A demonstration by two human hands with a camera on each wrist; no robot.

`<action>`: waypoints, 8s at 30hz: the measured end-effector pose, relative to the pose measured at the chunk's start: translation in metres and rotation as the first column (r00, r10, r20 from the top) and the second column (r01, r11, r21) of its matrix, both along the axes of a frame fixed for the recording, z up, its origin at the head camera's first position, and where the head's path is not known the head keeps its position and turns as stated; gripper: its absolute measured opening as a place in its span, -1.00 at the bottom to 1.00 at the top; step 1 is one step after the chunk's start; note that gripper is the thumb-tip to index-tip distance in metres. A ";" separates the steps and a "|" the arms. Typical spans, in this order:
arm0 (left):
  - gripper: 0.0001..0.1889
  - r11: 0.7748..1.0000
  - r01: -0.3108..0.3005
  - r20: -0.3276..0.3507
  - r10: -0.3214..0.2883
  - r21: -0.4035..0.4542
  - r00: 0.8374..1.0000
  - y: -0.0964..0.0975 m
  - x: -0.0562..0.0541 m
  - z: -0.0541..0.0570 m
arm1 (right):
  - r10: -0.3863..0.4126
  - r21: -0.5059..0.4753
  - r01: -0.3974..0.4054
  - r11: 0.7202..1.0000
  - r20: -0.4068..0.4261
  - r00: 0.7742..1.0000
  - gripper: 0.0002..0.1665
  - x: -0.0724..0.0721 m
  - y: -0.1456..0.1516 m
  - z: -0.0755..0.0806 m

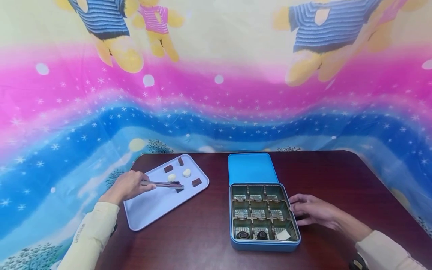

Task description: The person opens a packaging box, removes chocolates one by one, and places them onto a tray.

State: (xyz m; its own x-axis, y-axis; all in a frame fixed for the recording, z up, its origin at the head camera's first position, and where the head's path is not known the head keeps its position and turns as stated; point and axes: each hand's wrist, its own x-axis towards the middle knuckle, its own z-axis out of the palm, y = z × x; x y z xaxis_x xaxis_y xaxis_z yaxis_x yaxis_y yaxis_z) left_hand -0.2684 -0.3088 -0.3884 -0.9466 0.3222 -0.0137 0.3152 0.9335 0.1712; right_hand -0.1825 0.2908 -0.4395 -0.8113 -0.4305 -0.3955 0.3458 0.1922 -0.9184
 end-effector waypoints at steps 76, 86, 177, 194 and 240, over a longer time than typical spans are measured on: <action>-0.71 0.844 0.535 -0.009 -0.535 0.031 0.845 0.174 0.061 0.024 | -0.018 -0.001 0.018 1.000 0.016 1.000 -0.46 -0.001 0.000 -0.001; -0.70 0.800 0.595 -0.039 -0.599 -0.077 0.800 0.185 0.062 0.025 | -0.022 0.002 0.022 1.000 0.013 1.000 -0.45 0.000 -0.002 -0.001; -0.73 0.863 0.498 -0.098 -0.504 -0.082 0.858 0.170 0.043 0.069 | -0.012 -0.002 0.012 1.000 0.006 1.000 -0.47 0.000 0.000 -0.003; -0.80 0.917 0.396 -0.121 -0.398 -0.041 0.910 0.121 0.018 0.075 | -0.009 -0.015 0.009 1.000 0.000 1.000 -0.50 0.000 0.002 -0.004; -0.64 0.995 0.007 -0.069 0.000 0.100 0.998 -0.035 -0.026 0.029 | -0.018 -0.019 0.018 1.000 0.011 1.000 -0.45 0.000 -0.001 -0.003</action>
